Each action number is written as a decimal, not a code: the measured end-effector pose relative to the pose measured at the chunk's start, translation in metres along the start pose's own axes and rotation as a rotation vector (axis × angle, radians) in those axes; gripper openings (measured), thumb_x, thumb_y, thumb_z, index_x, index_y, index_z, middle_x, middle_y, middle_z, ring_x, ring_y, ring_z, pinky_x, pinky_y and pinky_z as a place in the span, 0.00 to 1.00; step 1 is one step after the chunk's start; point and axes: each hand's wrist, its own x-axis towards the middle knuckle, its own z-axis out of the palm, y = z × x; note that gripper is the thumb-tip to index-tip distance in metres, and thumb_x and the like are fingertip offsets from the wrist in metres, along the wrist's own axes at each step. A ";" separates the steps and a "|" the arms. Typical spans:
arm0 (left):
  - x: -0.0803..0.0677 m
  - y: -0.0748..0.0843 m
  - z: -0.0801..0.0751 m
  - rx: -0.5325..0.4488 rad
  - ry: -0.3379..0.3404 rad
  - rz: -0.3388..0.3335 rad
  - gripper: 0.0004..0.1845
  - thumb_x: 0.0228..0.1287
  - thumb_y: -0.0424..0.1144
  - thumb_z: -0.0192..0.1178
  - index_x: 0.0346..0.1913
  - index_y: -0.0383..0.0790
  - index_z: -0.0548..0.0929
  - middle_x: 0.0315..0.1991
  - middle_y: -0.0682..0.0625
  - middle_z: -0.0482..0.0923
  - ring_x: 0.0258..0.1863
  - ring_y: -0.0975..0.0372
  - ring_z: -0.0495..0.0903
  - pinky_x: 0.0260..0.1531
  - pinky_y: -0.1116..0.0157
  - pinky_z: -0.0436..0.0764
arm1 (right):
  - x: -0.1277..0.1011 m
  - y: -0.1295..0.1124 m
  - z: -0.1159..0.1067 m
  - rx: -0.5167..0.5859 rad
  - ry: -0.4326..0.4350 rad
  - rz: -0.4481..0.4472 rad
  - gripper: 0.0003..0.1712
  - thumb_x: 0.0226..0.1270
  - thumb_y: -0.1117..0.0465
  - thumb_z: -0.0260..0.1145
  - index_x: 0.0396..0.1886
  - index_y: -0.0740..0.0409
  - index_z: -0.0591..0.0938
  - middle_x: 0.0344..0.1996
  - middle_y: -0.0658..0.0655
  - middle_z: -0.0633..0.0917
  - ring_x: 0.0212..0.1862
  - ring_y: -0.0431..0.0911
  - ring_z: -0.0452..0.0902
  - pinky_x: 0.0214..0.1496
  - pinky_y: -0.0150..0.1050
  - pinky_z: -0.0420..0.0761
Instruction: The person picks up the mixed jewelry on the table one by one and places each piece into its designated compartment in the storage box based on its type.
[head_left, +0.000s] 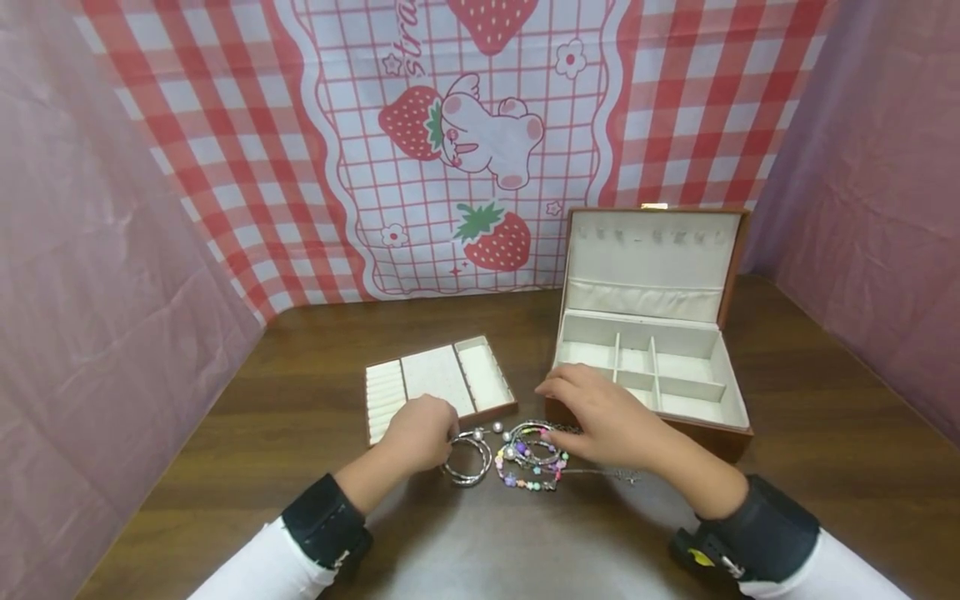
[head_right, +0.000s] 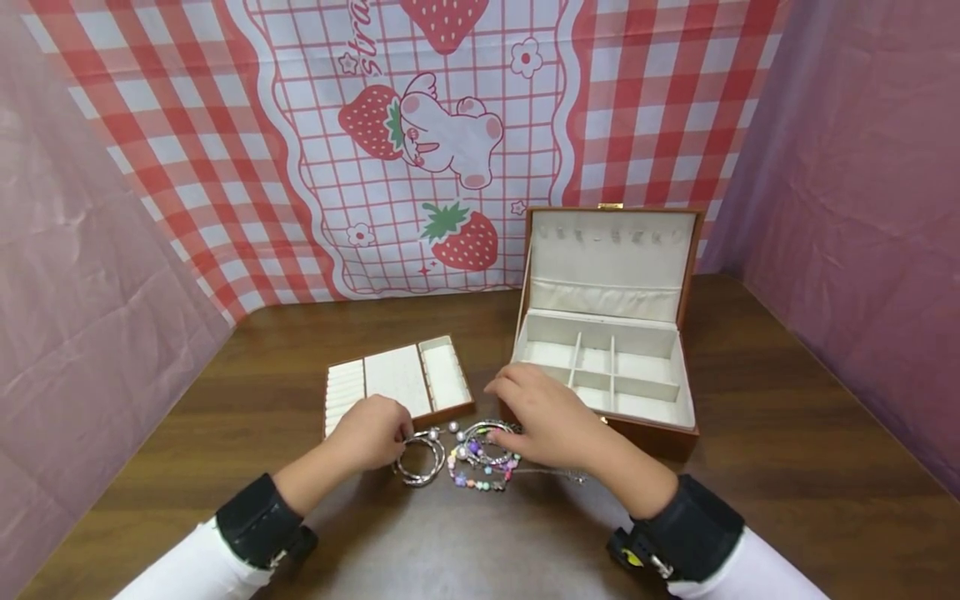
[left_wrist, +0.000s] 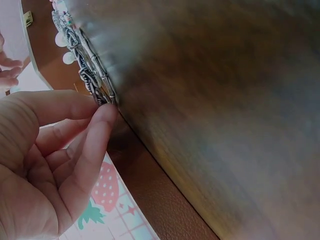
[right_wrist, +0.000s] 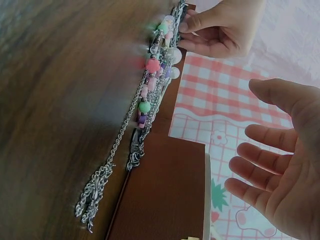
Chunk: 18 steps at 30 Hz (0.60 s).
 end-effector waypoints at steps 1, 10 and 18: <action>0.000 -0.001 0.000 -0.013 0.009 0.004 0.07 0.41 0.29 0.68 0.20 0.45 0.84 0.18 0.58 0.77 0.21 0.63 0.74 0.23 0.66 0.77 | 0.000 0.000 0.000 0.002 -0.006 0.005 0.28 0.53 0.53 0.76 0.50 0.63 0.79 0.46 0.56 0.79 0.51 0.50 0.75 0.55 0.47 0.77; 0.001 -0.010 -0.001 -0.210 0.103 0.020 0.06 0.44 0.31 0.69 0.28 0.43 0.89 0.23 0.58 0.82 0.25 0.65 0.77 0.31 0.65 0.78 | 0.002 -0.003 0.000 0.015 -0.029 0.031 0.27 0.54 0.53 0.76 0.49 0.63 0.80 0.47 0.56 0.80 0.52 0.51 0.75 0.57 0.48 0.76; 0.002 -0.012 -0.006 -0.270 0.162 0.012 0.07 0.43 0.31 0.66 0.28 0.43 0.89 0.20 0.60 0.78 0.22 0.68 0.73 0.26 0.68 0.74 | 0.002 -0.004 0.000 0.016 -0.040 0.051 0.27 0.54 0.52 0.76 0.50 0.62 0.80 0.47 0.56 0.79 0.53 0.51 0.74 0.57 0.48 0.76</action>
